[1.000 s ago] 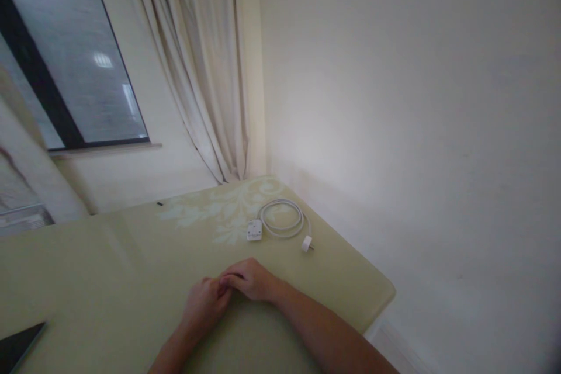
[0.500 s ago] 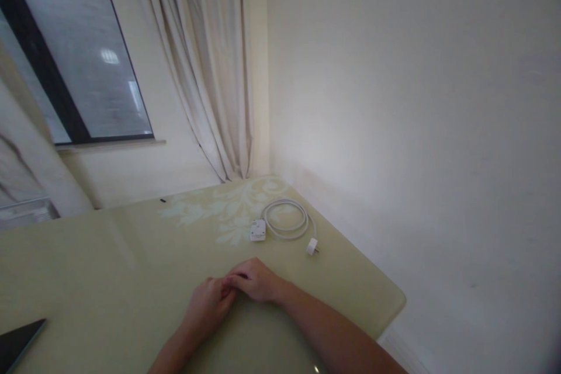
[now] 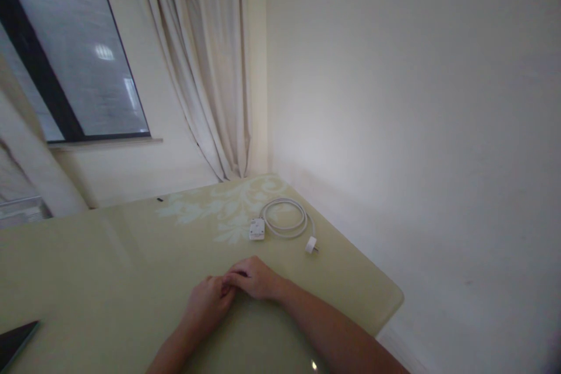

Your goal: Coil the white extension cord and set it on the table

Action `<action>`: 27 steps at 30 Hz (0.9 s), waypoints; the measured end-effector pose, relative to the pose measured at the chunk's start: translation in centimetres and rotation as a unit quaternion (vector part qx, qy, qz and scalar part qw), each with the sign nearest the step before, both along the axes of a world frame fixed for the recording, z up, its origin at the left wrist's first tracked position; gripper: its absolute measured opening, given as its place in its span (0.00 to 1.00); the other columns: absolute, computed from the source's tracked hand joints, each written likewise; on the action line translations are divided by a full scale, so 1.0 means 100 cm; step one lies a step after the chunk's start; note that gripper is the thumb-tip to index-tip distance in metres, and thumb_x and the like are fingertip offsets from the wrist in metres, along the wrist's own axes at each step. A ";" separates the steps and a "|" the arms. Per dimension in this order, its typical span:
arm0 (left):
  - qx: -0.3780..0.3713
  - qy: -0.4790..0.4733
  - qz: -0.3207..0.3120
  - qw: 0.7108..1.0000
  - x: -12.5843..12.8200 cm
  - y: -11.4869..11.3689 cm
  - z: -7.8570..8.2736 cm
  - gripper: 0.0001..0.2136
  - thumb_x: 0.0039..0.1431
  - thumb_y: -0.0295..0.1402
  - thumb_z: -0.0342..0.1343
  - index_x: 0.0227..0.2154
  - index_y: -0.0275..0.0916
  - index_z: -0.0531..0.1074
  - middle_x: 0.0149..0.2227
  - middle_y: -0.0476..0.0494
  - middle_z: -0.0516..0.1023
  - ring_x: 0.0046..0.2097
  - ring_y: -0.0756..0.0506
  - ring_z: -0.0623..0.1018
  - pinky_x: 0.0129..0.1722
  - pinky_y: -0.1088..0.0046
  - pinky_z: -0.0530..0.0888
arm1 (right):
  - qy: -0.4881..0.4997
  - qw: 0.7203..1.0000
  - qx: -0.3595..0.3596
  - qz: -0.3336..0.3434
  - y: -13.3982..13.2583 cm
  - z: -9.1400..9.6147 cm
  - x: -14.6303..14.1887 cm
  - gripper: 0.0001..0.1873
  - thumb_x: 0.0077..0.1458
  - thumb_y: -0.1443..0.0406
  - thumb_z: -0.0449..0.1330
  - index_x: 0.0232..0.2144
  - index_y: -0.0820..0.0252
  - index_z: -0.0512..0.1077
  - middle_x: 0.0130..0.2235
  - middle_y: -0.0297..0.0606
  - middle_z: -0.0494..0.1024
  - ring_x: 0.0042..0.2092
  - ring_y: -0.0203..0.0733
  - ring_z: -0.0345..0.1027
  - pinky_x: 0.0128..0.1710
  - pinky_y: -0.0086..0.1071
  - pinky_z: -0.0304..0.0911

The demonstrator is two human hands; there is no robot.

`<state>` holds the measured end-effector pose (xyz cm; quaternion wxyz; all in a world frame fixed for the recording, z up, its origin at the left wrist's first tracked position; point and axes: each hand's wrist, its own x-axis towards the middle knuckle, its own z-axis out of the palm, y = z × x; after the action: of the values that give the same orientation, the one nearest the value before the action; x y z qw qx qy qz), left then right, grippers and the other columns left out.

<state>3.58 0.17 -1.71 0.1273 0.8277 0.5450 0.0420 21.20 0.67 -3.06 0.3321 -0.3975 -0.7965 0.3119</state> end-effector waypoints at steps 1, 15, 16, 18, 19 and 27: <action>0.000 0.003 -0.001 1.000 0.000 0.000 0.001 0.14 0.67 0.33 0.49 0.36 0.40 0.82 0.38 0.39 0.85 0.42 0.41 0.83 0.38 0.71 0.67 | 0.001 1.000 0.005 -0.001 0.000 -0.001 0.000 0.19 0.68 0.54 0.57 0.39 0.60 0.83 0.36 0.38 0.84 0.36 0.39 0.75 0.38 0.27 0.64; 0.045 0.025 -0.071 0.996 0.005 -0.003 -0.011 0.25 0.73 0.41 0.38 0.28 0.41 0.78 0.30 0.41 0.82 0.35 0.43 0.80 0.33 0.69 0.61 | -0.096 0.902 0.053 -0.418 0.035 0.096 0.097 0.23 0.73 0.54 0.46 0.48 0.60 0.76 0.47 0.45 0.81 0.47 0.43 0.74 0.48 0.32 0.64; 0.047 0.022 -0.071 0.996 0.006 -0.003 -0.011 0.25 0.72 0.41 0.38 0.28 0.41 0.77 0.30 0.41 0.82 0.35 0.43 0.80 0.32 0.69 0.60 | -0.188 0.875 0.004 -0.447 0.048 0.099 0.115 0.22 0.73 0.55 0.45 0.51 0.57 0.75 0.51 0.44 0.81 0.51 0.42 0.73 0.49 0.31 0.64; 0.048 0.015 -0.071 0.996 0.007 -0.002 -0.010 0.24 0.72 0.41 0.39 0.27 0.41 0.77 0.30 0.40 0.82 0.35 0.43 0.80 0.32 0.69 0.59 | -0.238 0.847 -0.045 -0.473 0.068 0.096 0.145 0.19 0.70 0.57 0.53 0.51 0.63 0.76 0.53 0.52 0.79 0.54 0.48 0.72 0.51 0.34 0.64; 0.047 0.011 -0.070 0.996 0.008 -0.002 -0.009 0.24 0.72 0.41 0.39 0.27 0.41 0.76 0.30 0.40 0.82 0.35 0.43 0.79 0.32 0.69 0.59 | -0.258 0.837 -0.068 -0.479 0.075 0.091 0.157 0.20 0.67 0.57 0.57 0.52 0.65 0.76 0.54 0.55 0.78 0.55 0.51 0.72 0.51 0.35 0.64; 0.042 -0.008 -0.056 0.998 0.010 -0.002 -0.006 0.23 0.71 0.41 0.40 0.25 0.41 0.74 0.28 0.41 0.80 0.32 0.44 0.78 0.31 0.69 0.57 | -0.330 0.804 -0.106 -0.483 0.087 0.052 0.183 0.19 0.65 0.63 0.59 0.54 0.69 0.74 0.57 0.60 0.75 0.58 0.55 0.71 0.53 0.36 0.66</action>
<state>4.59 -0.05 -2.31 0.0989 0.8609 0.4949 0.0639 39.49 9.40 2.10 0.1127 -0.8427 -0.5246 0.0438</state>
